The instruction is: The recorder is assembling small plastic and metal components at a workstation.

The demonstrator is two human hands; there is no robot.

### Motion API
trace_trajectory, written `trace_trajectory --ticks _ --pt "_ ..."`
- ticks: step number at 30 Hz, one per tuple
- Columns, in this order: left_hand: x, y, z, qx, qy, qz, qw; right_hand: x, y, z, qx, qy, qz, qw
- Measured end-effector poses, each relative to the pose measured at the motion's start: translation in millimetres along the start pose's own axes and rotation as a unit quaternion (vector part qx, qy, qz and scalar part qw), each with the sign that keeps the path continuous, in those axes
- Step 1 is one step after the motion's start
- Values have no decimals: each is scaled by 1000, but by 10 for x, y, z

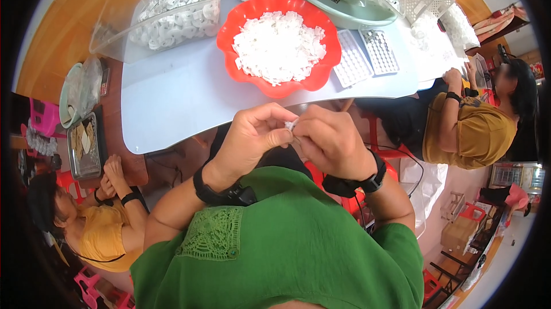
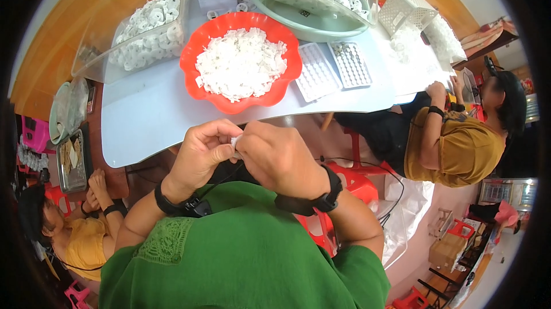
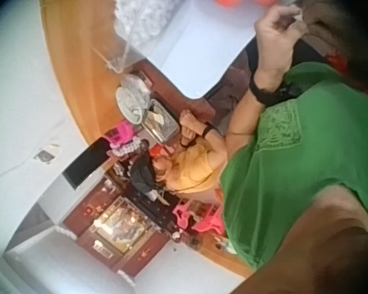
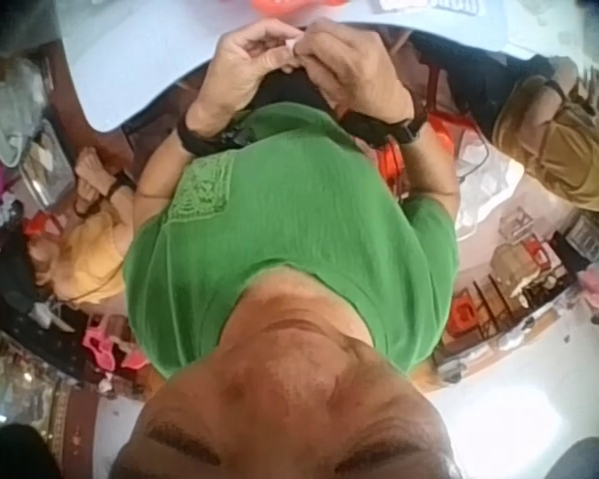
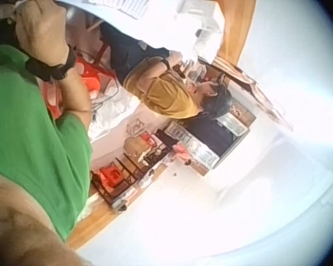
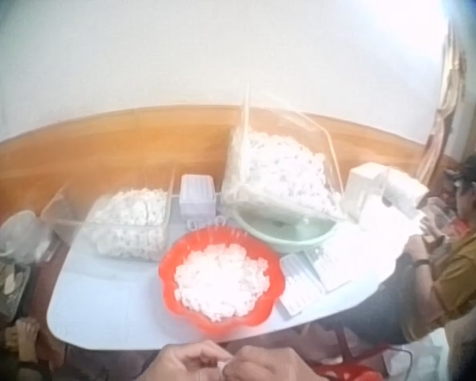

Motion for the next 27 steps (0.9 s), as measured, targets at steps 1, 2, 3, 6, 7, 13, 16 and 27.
trace_trajectory --ticks 1,2,3,6,7,13,16,27 --pt "65 0 -28 19 29 10 999 18 -56 102 -28 -55 -13 998" --pt "133 6 -45 38 59 21 997 41 -113 203 -56 -111 -26 992" --pt "199 17 -22 35 60 21 997 118 -163 383 -150 -107 -35 982" --pt "489 60 46 16 120 71 990 205 -370 864 -246 -63 -9 967" --pt "531 62 73 16 122 68 990 158 -458 923 -204 -4 -41 978" --pt "672 80 208 -12 152 65 986 -407 -667 1454 -144 168 -257 941" --pt "737 103 205 -8 171 54 984 -544 -703 1509 -99 187 -280 936" --pt "790 89 145 5 194 77 978 -220 -729 1021 -383 -179 -164 891"
Point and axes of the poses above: each hand's wrist, its own y-axis away from the middle knuckle, its own x-axis out of the back of the hand, z = x × y, the point moved 8 cm from there along -y, towards the middle knuckle, and after that the axes turned 4 degrees about -x, right-handed, at the moved point
